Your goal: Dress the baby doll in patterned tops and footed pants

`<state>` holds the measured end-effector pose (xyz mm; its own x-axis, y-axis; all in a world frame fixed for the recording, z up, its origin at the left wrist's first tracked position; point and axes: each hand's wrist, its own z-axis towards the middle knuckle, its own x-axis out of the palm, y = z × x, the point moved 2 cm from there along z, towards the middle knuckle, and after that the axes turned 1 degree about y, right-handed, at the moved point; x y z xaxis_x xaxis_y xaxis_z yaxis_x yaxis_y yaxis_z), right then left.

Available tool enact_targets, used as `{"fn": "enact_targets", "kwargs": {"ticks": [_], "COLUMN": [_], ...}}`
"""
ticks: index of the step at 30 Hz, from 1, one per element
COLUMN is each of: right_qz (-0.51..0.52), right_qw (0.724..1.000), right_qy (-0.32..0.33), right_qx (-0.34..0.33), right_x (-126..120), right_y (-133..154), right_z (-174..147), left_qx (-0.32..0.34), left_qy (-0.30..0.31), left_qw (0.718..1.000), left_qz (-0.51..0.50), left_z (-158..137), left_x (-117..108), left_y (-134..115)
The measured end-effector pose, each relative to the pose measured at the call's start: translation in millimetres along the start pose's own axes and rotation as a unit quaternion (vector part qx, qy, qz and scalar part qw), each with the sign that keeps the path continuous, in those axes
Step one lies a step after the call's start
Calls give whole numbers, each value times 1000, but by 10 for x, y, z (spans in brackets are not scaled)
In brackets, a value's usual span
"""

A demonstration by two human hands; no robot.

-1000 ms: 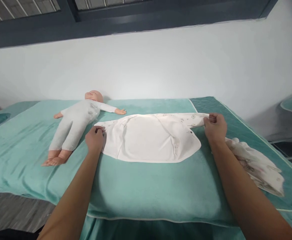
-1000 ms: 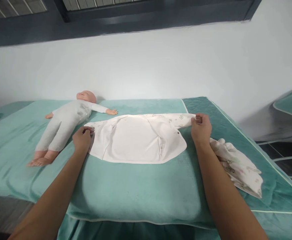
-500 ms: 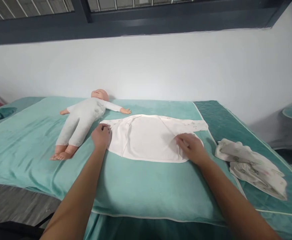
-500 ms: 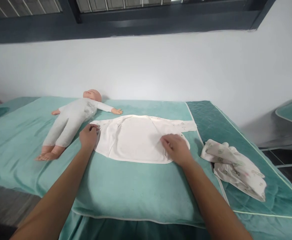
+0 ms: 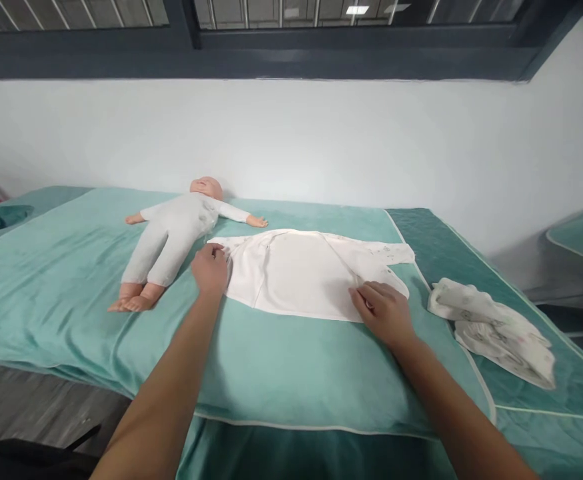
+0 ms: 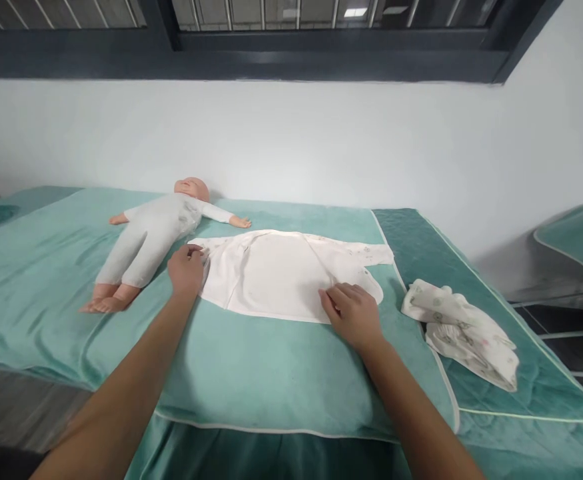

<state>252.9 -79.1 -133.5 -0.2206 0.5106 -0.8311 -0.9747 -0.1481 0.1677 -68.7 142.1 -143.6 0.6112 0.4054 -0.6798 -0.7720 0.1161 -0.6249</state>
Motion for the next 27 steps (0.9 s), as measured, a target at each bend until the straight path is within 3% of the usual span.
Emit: {"fn": "enact_targets", "kwargs": {"ticks": [4,8,10,14,17,23,27], "right_qz": [84,116,100,29,-1,-36,-55], "right_qw": [995,988,986,977,972,971,964], "right_qy": [-2,66,110,196,213,189,195], "right_qx": [61,81,71,85,95,142,175], "right_x": [120,449,641,968,1083,1039,971], "right_y": [274,594,721,795,672,227,77], "right_z": [155,516,719,980,1019,908,794], "left_qx": [160,349,406,412,399,368,342], "left_qy": [-26,64,120,147,153,152,152], "left_qw": [987,935,906,899,904,917,927], "left_qz": [0,-26,-15,7,2,1,2], "left_z": [-340,-920,-1134,-1240,-1204,-1185,-1187], "left_x": [-126,-233,-256,-249,-222,-199,-190], "left_y": [-214,-456,-522,-524,-497,-482,-471]}}
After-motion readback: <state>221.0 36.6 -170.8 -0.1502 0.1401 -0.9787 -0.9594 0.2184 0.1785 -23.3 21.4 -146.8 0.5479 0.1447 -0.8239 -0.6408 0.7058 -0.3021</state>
